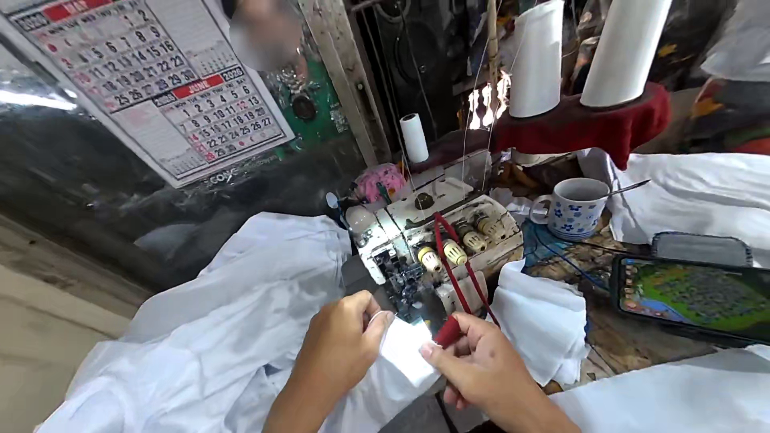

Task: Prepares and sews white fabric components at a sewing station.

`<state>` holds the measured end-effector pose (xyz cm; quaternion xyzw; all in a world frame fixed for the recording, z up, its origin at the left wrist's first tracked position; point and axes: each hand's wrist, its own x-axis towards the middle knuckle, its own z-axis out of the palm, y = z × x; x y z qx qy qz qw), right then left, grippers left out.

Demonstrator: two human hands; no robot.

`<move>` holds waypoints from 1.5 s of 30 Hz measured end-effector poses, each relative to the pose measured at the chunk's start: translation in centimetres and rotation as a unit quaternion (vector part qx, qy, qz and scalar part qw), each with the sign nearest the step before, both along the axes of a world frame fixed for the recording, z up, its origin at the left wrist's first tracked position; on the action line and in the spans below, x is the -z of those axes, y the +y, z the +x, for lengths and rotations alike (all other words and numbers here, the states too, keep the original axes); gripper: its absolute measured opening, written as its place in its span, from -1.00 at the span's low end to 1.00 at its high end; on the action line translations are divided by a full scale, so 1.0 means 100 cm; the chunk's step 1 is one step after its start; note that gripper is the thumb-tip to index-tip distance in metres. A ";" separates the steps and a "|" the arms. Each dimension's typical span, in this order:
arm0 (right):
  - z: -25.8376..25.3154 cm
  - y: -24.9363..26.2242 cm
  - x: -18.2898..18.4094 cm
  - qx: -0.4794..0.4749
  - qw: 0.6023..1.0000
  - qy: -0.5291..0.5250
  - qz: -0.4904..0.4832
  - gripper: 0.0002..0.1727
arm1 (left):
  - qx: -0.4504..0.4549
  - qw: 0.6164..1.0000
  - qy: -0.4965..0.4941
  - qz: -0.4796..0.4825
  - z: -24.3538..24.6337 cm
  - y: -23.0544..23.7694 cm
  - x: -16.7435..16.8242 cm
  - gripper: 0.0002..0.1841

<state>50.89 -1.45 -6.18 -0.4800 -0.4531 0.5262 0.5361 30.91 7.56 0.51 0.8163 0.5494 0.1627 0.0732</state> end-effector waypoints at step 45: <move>0.015 0.014 -0.051 -0.217 0.945 -0.183 0.163 -0.72 | 0.210 0.972 0.033 0.103 -0.031 0.004 0.007 -0.78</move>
